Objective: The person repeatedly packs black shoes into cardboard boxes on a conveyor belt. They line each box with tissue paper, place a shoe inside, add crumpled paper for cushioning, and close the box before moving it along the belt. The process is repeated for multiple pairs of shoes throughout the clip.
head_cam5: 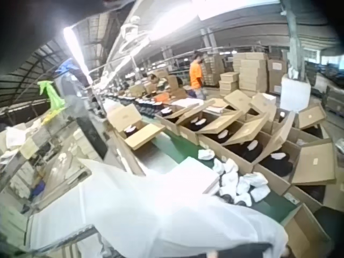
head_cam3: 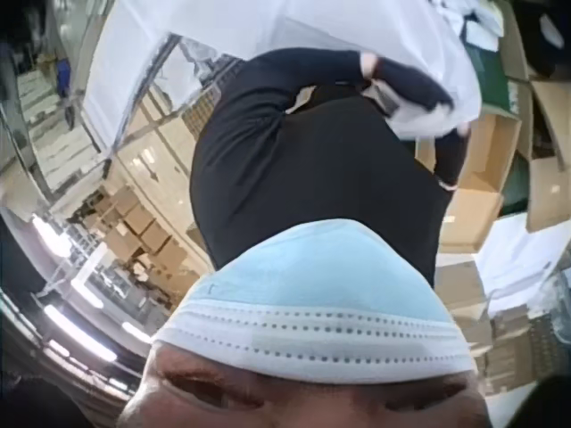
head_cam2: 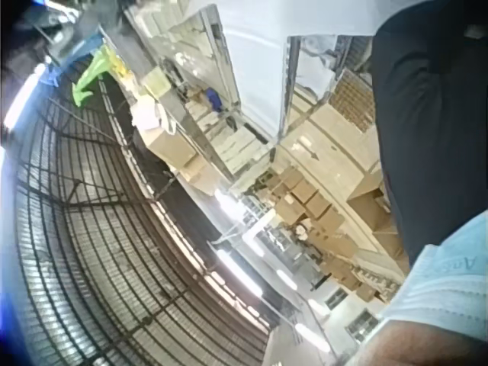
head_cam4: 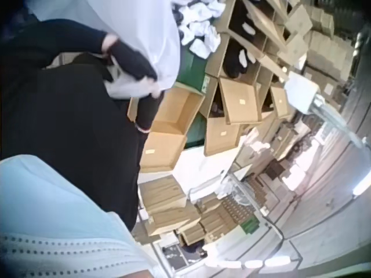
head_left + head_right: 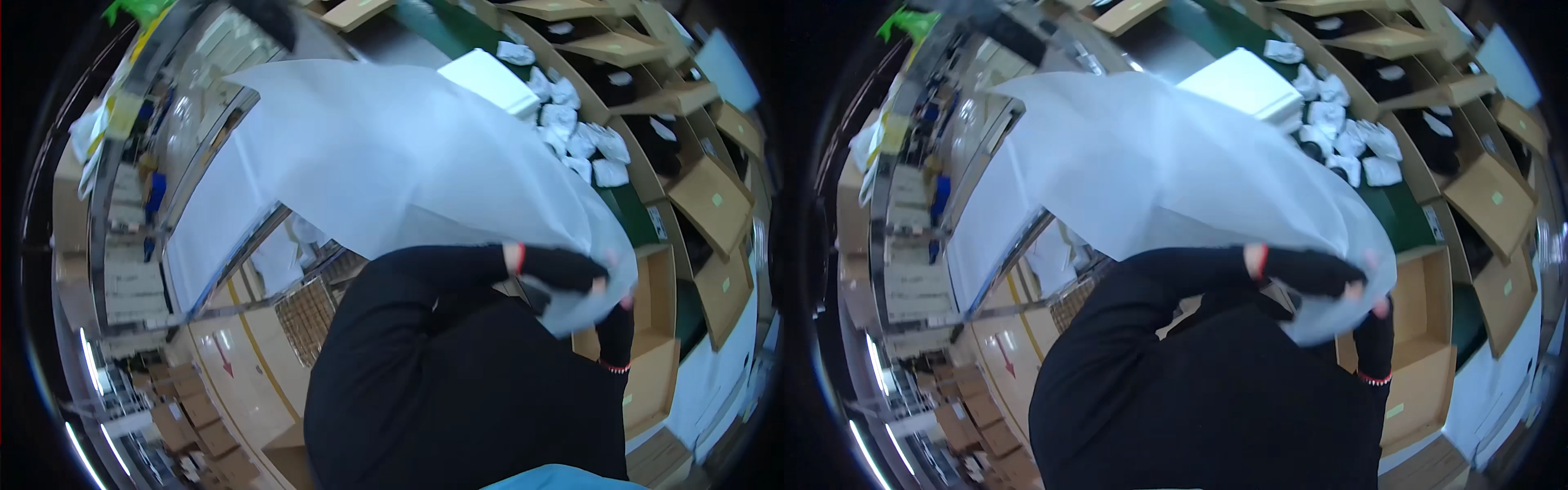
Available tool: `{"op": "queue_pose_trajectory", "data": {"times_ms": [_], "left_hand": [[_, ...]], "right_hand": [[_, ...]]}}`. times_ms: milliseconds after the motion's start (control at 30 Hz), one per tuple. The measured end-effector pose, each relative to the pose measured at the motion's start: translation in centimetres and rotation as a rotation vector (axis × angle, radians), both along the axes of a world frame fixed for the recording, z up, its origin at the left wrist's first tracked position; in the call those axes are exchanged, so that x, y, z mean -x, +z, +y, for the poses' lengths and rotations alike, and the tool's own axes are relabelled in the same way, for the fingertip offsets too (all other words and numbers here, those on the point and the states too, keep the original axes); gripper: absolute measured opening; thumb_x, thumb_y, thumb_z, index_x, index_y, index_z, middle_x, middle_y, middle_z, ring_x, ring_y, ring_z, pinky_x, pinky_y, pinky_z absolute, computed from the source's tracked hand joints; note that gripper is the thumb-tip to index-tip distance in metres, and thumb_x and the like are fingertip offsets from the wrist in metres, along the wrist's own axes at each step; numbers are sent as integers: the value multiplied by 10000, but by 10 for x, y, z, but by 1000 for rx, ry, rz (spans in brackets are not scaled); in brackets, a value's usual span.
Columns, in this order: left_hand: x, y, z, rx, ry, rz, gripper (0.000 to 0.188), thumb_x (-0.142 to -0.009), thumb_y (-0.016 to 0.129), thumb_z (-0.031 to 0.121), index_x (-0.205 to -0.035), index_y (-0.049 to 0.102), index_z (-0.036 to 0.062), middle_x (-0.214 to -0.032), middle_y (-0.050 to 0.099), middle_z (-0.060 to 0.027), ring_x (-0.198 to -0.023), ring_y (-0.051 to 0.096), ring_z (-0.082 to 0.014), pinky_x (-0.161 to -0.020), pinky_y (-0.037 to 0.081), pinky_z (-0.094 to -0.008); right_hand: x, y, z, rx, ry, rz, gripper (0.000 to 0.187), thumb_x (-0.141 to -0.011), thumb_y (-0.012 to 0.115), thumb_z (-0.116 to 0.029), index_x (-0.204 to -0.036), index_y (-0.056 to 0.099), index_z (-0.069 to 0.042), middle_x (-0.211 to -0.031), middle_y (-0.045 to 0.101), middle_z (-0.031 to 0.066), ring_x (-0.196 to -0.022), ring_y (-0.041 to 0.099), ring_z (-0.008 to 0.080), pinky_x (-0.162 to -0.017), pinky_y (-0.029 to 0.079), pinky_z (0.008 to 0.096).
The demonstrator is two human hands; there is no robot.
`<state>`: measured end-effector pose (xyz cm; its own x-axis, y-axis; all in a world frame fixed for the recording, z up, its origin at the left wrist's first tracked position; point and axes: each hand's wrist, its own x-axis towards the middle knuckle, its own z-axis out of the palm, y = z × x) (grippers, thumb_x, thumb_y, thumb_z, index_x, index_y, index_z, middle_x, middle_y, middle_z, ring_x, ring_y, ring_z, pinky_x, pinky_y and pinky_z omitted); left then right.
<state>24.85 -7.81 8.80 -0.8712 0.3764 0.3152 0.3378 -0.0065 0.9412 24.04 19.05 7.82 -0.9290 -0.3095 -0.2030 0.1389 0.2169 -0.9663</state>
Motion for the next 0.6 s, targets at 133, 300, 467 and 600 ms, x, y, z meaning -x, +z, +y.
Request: {"op": "queue_pose_trajectory", "data": {"times_ms": [133,300,467,600], "left_hand": [[10,57,56,258,-537,-218,409,-902,644,360,-1210,585,98,-1173,617,-94,-1150,549,-245,-1014,382,-345],[83,8,38,469,95,464,607,-821,734,216,-1355,479,81,-1393,464,-173,-1273,463,-326,-1042,385,-407],[165,-66,42,1035,197,645,816,-873,608,460,-1508,233,110,-1534,242,-200,-1416,217,-389,-1132,143,-553],[216,-106,103,1186,92,732,846,-866,567,551,-1505,231,108,-1535,235,-201,-1421,179,-419,-1104,115,-629]], "right_hand": [[26,-14,88,-319,-342,268,403,-922,608,-192,-1278,557,-10,-1188,608,91,-983,570,173,-868,448,314],[-23,-22,301,-740,-773,346,476,-939,593,-280,-1321,525,-3,-1161,633,153,-1028,584,230,-905,446,351],[-91,8,404,-1062,-873,299,497,-924,604,-303,-1288,537,30,-1213,612,217,-1113,587,312,-944,445,383],[-159,-25,515,-1179,-915,238,473,-912,609,-287,-1258,562,33,-1211,621,211,-1130,589,321,-955,446,384]]}}
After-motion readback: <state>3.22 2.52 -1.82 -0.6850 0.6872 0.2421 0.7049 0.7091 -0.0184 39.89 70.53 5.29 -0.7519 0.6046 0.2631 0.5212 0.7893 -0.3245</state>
